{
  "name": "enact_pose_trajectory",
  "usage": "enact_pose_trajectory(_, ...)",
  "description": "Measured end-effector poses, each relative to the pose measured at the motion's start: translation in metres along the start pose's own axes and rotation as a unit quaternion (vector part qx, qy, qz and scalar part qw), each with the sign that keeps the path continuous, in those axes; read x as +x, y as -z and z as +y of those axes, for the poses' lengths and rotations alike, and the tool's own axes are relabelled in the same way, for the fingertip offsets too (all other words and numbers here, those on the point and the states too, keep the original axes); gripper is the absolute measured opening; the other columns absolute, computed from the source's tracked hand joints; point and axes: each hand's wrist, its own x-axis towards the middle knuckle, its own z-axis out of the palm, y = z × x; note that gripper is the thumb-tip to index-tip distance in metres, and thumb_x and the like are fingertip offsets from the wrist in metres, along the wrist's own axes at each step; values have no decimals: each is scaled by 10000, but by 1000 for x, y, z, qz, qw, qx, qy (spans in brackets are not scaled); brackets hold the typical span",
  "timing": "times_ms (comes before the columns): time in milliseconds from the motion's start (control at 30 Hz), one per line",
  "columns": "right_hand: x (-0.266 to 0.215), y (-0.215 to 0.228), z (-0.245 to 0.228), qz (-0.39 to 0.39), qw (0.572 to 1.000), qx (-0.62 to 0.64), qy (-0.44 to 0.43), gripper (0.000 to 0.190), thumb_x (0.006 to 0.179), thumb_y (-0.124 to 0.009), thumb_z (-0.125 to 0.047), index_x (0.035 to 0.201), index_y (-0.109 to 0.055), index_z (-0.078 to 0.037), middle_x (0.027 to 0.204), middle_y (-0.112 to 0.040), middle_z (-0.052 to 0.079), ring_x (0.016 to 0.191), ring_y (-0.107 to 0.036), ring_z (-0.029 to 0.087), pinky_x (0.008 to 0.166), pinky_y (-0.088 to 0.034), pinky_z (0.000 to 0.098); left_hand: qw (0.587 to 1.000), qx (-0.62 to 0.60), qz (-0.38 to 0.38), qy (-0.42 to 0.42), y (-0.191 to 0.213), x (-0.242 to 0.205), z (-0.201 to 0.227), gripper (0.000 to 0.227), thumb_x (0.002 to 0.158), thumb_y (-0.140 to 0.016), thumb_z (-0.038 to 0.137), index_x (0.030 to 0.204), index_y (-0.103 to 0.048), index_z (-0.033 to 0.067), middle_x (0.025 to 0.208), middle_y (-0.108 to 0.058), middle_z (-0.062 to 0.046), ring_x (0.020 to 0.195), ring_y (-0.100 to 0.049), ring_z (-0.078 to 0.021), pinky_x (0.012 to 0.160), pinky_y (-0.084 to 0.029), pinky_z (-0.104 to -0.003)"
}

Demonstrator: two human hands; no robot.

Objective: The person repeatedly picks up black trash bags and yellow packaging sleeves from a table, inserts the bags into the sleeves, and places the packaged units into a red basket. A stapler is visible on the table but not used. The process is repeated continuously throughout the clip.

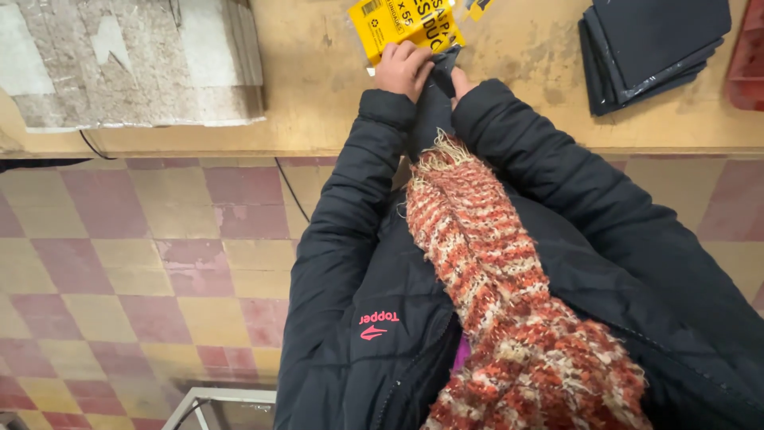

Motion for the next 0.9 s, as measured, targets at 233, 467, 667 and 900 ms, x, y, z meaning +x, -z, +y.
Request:
enact_pose_trajectory(233, -5, 52, -62, -93, 993, -69, -25, 824, 910, -602, -252, 1609, -190, -111, 997, -688, 314, 826, -675, 480, 742, -529, 535, 997, -5, -62, -50, 8, 22, 0, 201, 888, -706, 93, 1079, -709, 156, 1024, -640, -52, 989, -608, -304, 847, -550, -400)
enact_pose_trajectory(467, -1, -1, -23, 231, 921, -238, 206, 858, 997, -507, -272, 1688, -46, -56, 1224, -724, 270, 1040, -715, 434, 900, -528, 457, 984, 53, -139, -103, 8, 39, 2, 124, 853, -694, 130, 975, -672, 116, 1022, -640, -88, 972, -618, -332, 759, -535, -424)
enact_pose_trajectory(667, -3, 13, -24, -74, 995, -68, 24, 947, 896, -658, -319, 1634, -103, -110, 1016, -696, 317, 866, -684, 483, 778, -516, 540, 978, -4, -200, -65, 19, 20, -15, 165, 841, -674, 80, 1003, -684, 113, 1000, -646, -97, 964, -610, -351, 832, -536, -434)
enact_pose_trajectory(900, -19, 28, -47, -65, 995, -22, 71, 939, 956, -624, -355, 1661, -73, -74, 887, -699, 307, 718, -681, 461, 638, -503, 537, 988, -14, -144, -57, 33, 26, 7, 78, 890, -726, 141, 941, -669, 129, 936, -638, -80, 922, -623, -331, 795, -530, -420)
